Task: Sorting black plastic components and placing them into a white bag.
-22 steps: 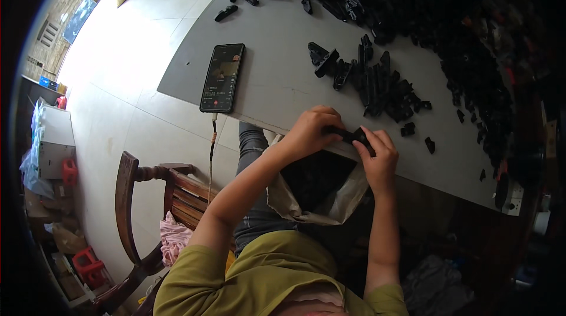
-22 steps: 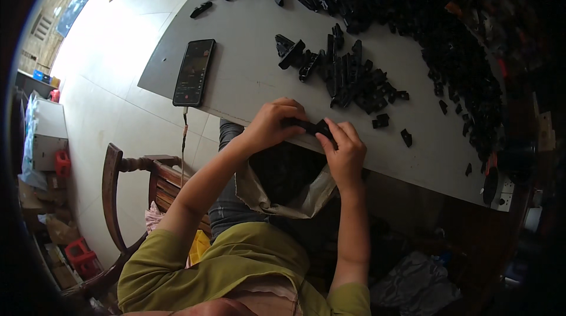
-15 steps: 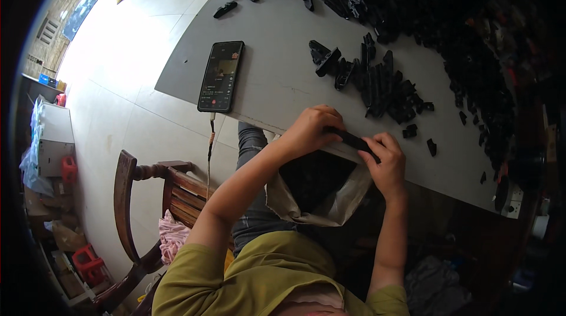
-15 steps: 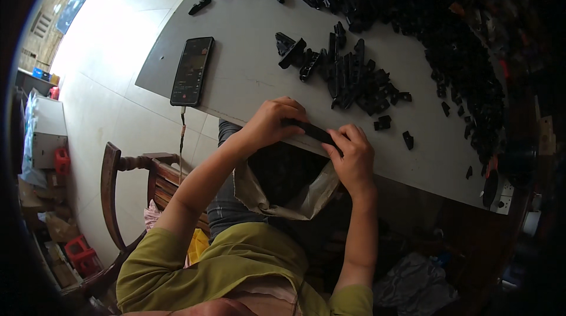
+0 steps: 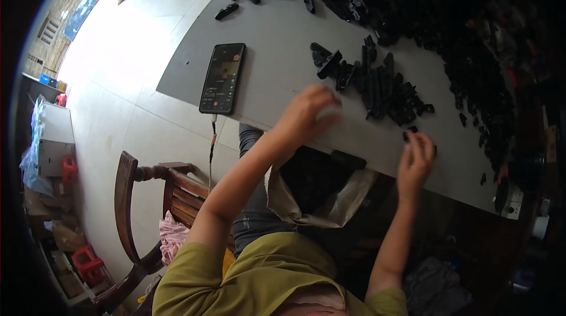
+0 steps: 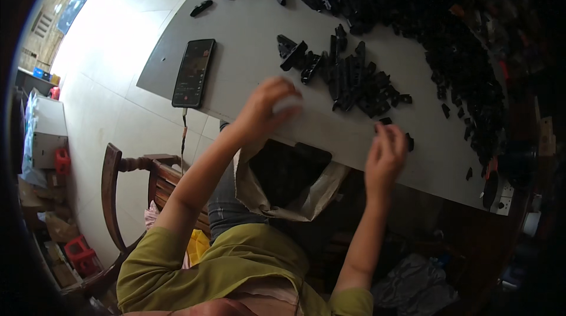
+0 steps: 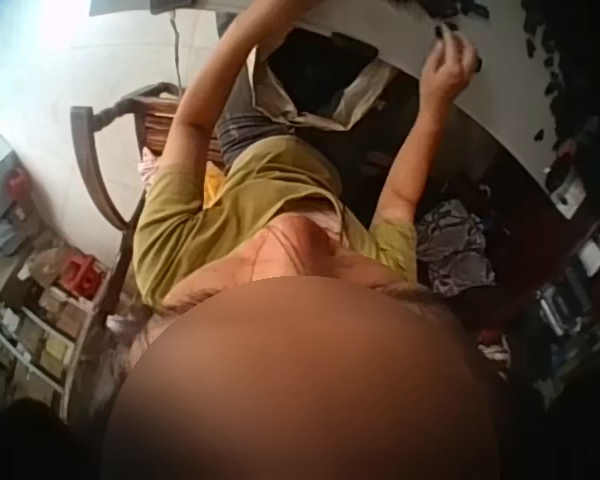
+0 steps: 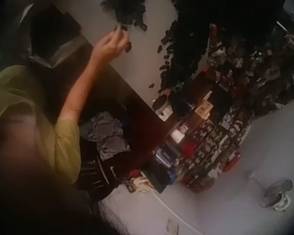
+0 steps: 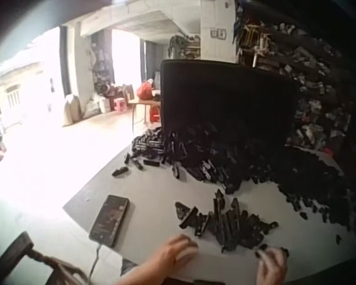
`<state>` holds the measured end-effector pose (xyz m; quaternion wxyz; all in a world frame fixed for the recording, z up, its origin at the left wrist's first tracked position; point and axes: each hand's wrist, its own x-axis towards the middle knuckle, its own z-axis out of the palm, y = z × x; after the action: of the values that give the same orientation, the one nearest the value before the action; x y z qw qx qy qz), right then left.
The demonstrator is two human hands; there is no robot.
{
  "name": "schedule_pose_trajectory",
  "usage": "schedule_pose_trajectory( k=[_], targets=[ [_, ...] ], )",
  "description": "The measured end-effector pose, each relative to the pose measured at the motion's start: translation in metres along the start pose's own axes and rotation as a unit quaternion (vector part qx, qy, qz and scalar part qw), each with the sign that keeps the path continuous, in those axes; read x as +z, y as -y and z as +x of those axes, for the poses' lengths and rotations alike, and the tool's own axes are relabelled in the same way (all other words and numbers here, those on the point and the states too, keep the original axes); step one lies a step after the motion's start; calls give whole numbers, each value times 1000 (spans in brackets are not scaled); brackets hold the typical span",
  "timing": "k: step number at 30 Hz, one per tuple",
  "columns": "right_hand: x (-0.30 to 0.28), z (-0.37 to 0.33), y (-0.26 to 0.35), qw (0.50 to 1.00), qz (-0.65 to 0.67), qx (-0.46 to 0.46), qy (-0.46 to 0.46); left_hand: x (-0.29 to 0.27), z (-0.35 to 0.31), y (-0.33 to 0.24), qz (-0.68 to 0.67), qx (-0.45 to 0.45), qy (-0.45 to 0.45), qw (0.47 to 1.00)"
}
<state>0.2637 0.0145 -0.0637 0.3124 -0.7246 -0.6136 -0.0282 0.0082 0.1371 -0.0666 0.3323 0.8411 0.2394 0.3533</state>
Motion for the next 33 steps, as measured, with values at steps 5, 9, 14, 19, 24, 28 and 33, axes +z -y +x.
schedule_pose_trajectory(
  k=[5, 9, 14, 19, 24, 28, 33],
  targets=[
    [6, 5, -24, 999, -43, -15, -5, -1, 51, 20, 196, -109, -235, 946],
    [14, 9, -25, 1000, 12, 4, 24, -5, 52, 28, 162, -157, -186, 956],
    [18, 15, -20, 1000, 15, -16, 21, -6, 28, 28, 127, -158, -220, 954],
    [20, 18, -12, 999, 42, -5, 34, -3, 22, 26, 120, -161, -169, 965],
    [29, 25, -13, 997, 69, 24, 22, -2, 21, 20, 119, -171, -143, 968],
    [30, 23, -12, 990, 103, 73, 61, -2, 12, 15, 18, -141, -191, 971],
    [28, 10, -1, 971, 192, 79, -117, 2, -12, -2, -120, -108, -151, 975]
  ],
)
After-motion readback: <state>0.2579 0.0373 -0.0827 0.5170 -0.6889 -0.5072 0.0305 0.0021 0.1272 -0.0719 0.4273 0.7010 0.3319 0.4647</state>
